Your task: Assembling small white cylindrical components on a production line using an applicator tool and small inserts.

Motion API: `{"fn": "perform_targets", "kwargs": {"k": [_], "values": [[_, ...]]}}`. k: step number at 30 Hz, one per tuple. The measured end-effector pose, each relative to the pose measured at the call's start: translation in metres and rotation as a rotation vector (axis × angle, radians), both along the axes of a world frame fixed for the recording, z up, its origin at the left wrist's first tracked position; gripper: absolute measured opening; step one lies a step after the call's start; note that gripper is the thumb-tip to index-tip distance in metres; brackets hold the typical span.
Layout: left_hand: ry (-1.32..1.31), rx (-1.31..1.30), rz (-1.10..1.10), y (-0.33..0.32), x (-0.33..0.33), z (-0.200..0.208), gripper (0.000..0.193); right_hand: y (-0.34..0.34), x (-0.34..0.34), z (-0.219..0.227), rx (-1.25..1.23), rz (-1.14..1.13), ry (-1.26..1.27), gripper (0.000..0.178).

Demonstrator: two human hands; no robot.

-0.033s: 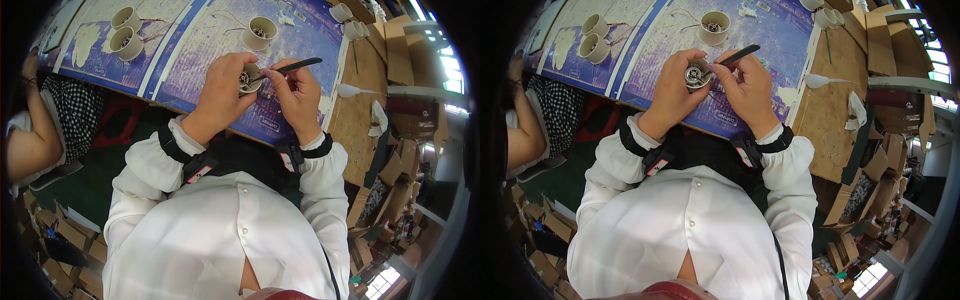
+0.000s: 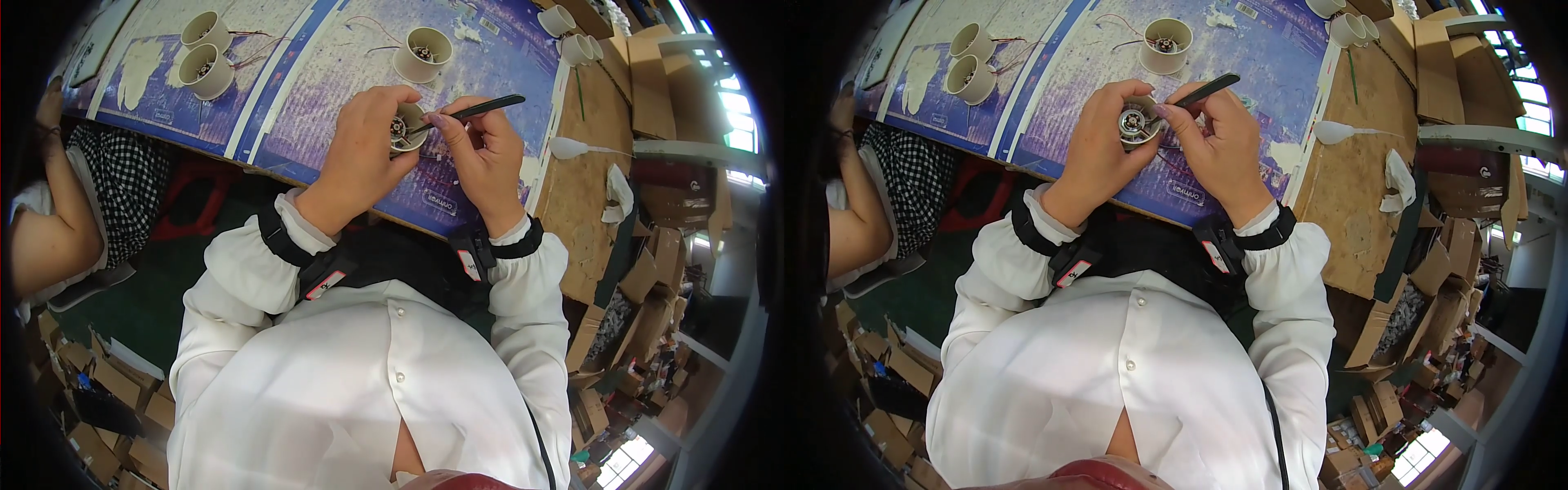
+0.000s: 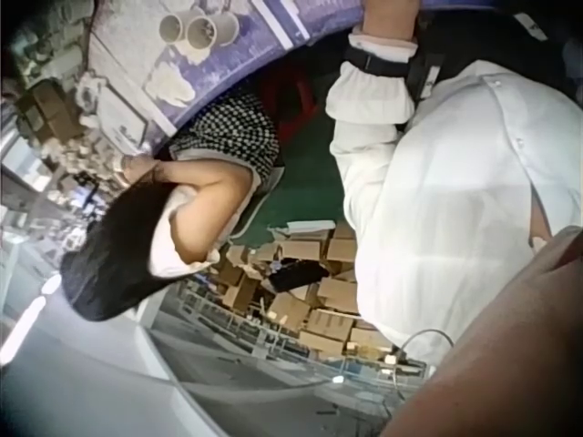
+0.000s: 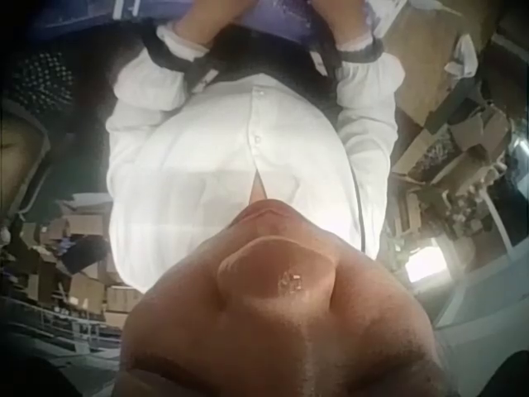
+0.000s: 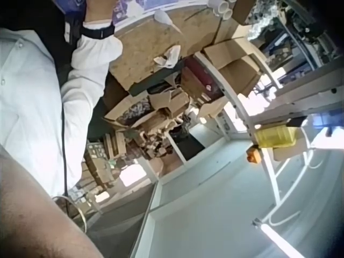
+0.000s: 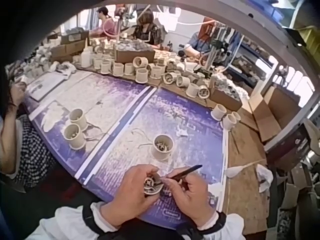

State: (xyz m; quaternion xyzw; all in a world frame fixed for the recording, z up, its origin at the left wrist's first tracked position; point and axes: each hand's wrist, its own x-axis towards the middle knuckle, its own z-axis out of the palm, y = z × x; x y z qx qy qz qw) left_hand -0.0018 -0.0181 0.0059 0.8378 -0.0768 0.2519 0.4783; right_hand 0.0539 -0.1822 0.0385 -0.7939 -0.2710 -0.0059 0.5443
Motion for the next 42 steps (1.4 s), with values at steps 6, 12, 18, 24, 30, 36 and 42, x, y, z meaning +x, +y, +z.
{"fn": "perform_targets", "kwargs": {"k": [6, 12, 18, 24, 30, 36, 42], "values": [[-0.006, -0.008, 0.008, 0.0, 0.0, 0.004, 0.062, 0.004, -0.001, 0.01, -0.092, 0.049, -0.214, 0.01], [-0.002, 0.001, 0.007, -0.001, -0.001, 0.001, 0.062, 0.008, 0.002, 0.01, -0.138, 0.106, -0.511, 0.01], [-0.006, 0.034, 0.01, -0.001, -0.001, 0.002, 0.062, -0.001, 0.0, 0.0, -0.017, 0.008, -0.201, 0.011], [-0.006, 0.024, 0.009, -0.001, -0.001, 0.001, 0.062, 0.003, -0.002, 0.006, -0.057, 0.037, -0.248, 0.013], [-0.013, 0.019, 0.006, -0.001, -0.001, 0.001, 0.062, 0.003, -0.001, 0.004, -0.053, 0.039, -0.286, 0.013], [-0.008, 0.014, 0.007, -0.001, -0.001, 0.002, 0.062, 0.003, -0.001, 0.006, -0.063, 0.027, -0.228, 0.012], [-0.003, 0.01, 0.011, -0.001, 0.0, 0.001, 0.061, 0.005, 0.0, 0.007, -0.12, 0.078, -0.406, 0.011]]}}
